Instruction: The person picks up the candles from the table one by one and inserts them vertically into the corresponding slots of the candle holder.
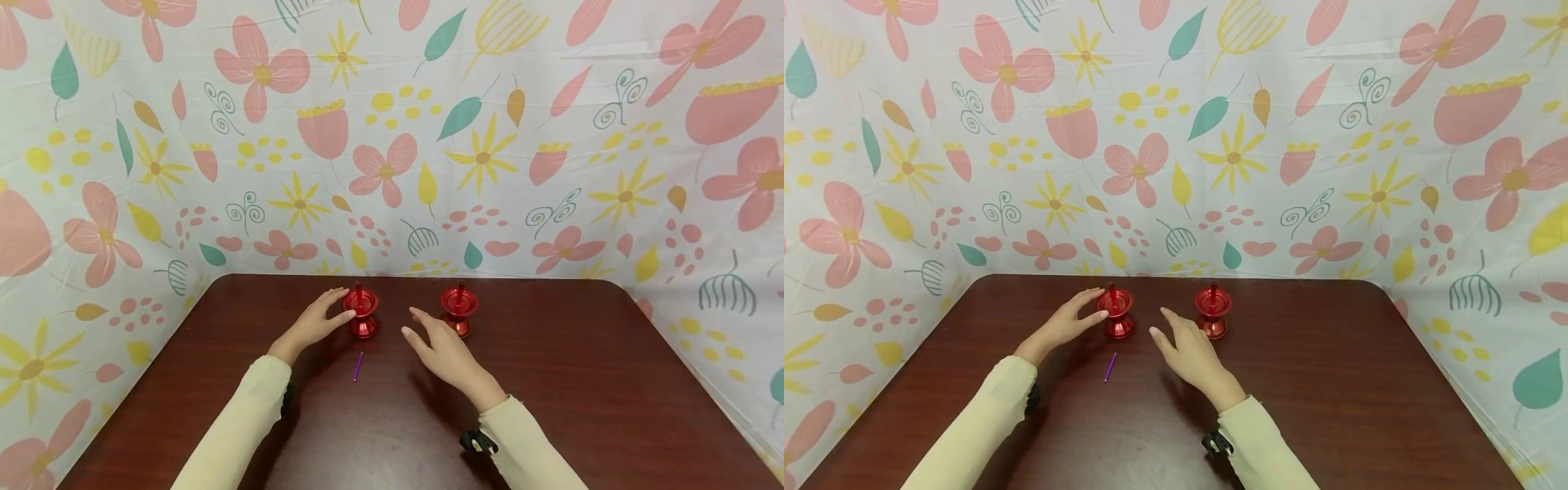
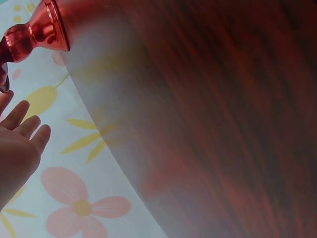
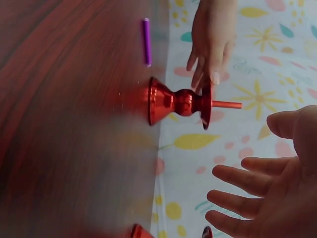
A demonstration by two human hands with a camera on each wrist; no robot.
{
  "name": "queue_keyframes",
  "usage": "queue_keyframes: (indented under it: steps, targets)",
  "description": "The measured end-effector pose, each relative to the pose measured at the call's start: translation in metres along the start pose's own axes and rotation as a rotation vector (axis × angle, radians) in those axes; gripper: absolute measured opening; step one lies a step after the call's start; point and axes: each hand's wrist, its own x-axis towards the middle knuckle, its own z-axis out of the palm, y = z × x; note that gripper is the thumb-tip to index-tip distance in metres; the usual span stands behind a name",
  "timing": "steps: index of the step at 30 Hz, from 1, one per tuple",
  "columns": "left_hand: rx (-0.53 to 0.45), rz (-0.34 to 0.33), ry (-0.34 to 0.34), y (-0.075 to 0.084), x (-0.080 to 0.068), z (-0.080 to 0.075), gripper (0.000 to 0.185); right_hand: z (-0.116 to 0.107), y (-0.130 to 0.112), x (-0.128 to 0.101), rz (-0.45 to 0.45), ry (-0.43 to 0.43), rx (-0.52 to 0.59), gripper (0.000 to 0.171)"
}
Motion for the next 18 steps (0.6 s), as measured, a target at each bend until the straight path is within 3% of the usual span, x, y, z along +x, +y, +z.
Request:
queue_keyframes:
  steps: [6,18]
  targets:
    - [0.008,0.000,0.002,0.001,0.000,0.000,0.067,0.017,-0.009,0.014,-0.001,-0.051,-0.048,0.045]
    - [-0.005,0.022,0.009,0.002,0.000,0.000,0.067,0.054,-0.026,0.032,-0.019,-0.150,-0.269,0.033]
